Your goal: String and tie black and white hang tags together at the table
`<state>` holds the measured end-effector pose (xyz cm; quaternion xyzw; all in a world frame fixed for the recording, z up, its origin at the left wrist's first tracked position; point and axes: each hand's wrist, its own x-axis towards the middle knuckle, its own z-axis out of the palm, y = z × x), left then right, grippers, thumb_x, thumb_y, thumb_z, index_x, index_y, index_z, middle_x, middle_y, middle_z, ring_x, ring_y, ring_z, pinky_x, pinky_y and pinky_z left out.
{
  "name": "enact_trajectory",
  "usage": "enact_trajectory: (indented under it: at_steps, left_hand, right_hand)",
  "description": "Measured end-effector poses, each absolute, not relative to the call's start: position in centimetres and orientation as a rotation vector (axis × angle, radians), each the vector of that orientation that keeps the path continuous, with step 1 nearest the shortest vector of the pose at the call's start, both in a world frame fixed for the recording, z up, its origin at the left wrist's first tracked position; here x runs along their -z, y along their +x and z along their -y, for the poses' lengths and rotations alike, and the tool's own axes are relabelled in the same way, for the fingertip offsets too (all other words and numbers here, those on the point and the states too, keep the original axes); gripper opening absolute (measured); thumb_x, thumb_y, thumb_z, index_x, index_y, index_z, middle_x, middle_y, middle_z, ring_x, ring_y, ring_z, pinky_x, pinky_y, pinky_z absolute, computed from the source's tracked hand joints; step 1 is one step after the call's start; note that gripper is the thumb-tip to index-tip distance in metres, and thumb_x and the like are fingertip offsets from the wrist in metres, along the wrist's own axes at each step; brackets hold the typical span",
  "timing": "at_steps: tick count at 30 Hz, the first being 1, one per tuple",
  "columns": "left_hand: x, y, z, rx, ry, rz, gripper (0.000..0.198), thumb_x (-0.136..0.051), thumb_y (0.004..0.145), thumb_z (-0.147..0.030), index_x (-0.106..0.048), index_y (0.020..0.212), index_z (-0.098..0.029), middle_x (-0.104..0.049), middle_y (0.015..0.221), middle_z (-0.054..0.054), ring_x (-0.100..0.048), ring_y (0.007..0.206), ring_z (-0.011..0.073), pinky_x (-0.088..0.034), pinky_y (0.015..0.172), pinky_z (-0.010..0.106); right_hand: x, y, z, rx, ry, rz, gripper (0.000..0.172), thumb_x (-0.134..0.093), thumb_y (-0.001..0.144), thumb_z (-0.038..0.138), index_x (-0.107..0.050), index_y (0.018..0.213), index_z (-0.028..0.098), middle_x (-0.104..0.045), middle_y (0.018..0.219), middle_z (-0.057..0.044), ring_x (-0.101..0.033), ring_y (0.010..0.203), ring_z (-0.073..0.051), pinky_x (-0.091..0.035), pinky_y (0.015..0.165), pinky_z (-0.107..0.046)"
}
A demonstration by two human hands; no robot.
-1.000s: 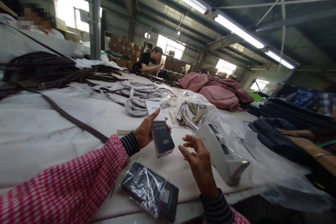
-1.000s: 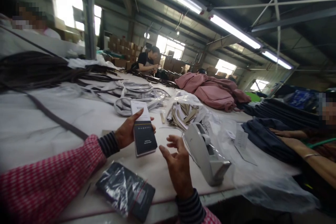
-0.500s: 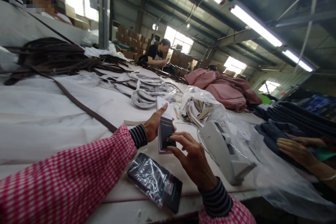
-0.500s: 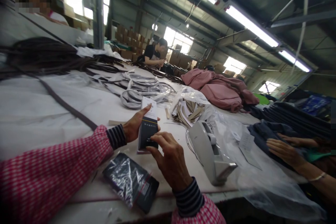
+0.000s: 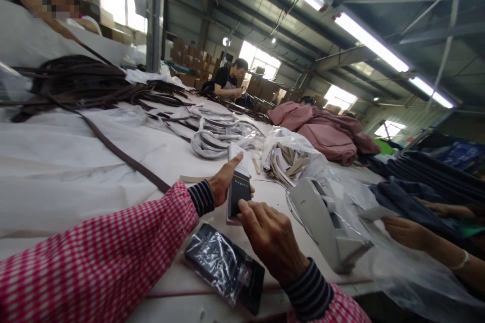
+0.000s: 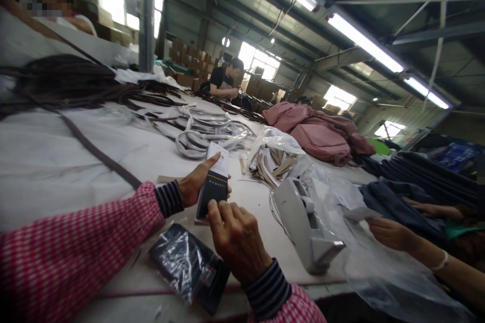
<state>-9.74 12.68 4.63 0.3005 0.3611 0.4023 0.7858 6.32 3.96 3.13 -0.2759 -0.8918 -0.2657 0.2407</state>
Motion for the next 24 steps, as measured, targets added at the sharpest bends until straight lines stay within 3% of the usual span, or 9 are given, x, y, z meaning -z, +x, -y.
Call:
enact_trajectory:
  at_steps: [4,7,10,13,16,21,24]
  left_hand:
    - [-4.4,-9.8,-13.0,-0.88,0.654,-0.782,0.069,-0.037,0.088,-0.076,-0.06,0.083,-0.011,-0.068,0.068,0.017,-0.064,0.054,0.024,-0.054,0.053,0.033]
    - [-4.2,-9.6,-13.0,-0.964,0.676,-0.774,0.063,-0.044,0.089,-0.072,-0.062,0.081,-0.011,-0.069,0.07,0.013,-0.063,0.054,0.0208,-0.052,0.05,0.028]
    - [-3.7,-9.5,-13.1,-0.998,0.681,-0.707,0.058,-0.051,0.089,-0.068,-0.064,0.084,-0.013,-0.07,0.074,0.011,-0.066,0.06,0.0195,-0.055,0.059,0.027]
    - [-3.1,-9.6,-13.3,-0.966,0.679,-0.605,0.057,-0.055,0.087,-0.068,-0.066,0.09,-0.013,-0.071,0.076,0.012,-0.069,0.07,0.0244,-0.059,0.068,0.034]
    - [-2.8,-9.8,-13.4,-0.922,0.704,-0.587,0.06,-0.054,0.085,-0.071,-0.067,0.094,-0.013,-0.071,0.076,0.014,-0.07,0.074,0.0286,-0.06,0.068,0.039]
    - [-3.2,-9.7,-13.0,-0.9,0.748,-0.599,0.063,-0.05,0.087,-0.072,-0.067,0.093,-0.012,-0.071,0.077,0.014,-0.068,0.065,0.0272,-0.06,0.064,0.042]
    - [-3.6,-9.5,-12.9,-0.917,0.746,-0.596,0.06,-0.048,0.09,-0.068,-0.067,0.09,-0.011,-0.07,0.074,0.012,-0.065,0.059,0.0232,-0.059,0.059,0.036]
  right_hand:
    - [-3.1,6.3,-4.0,0.756,-0.741,2.365,0.033,-0.051,0.096,0.006,-0.054,0.128,0.005,-0.07,0.093,-0.012,-0.064,0.079,-0.021,-0.049,0.069,-0.034]
    - [-3.9,6.4,-4.3,0.69,-0.82,2.244,0.03,-0.048,0.096,0.006,-0.056,0.125,0.007,-0.071,0.091,-0.011,-0.065,0.079,-0.021,-0.05,0.069,-0.034]
    - [-5.0,6.6,-4.7,0.513,-0.913,2.118,0.028,-0.046,0.097,0.009,-0.06,0.121,0.011,-0.072,0.091,-0.011,-0.067,0.083,-0.021,-0.052,0.076,-0.035]
    - [-5.9,7.0,-5.1,0.344,-0.926,2.097,0.025,-0.047,0.098,0.012,-0.063,0.118,0.015,-0.073,0.098,-0.011,-0.068,0.09,-0.021,-0.054,0.083,-0.035]
    - [-6.2,7.4,-5.4,0.264,-0.912,2.076,0.023,-0.049,0.098,0.014,-0.063,0.116,0.017,-0.074,0.102,-0.01,-0.069,0.093,-0.021,-0.054,0.085,-0.034]
    - [-6.4,7.6,-5.5,0.226,-0.905,2.044,0.022,-0.048,0.099,0.013,-0.063,0.115,0.017,-0.073,0.1,-0.009,-0.068,0.093,-0.02,-0.053,0.084,-0.032]
    - [-6.3,7.3,-5.0,0.217,-0.936,2.074,0.023,-0.047,0.098,0.012,-0.063,0.115,0.017,-0.071,0.098,-0.008,-0.066,0.094,-0.02,-0.051,0.085,-0.032]
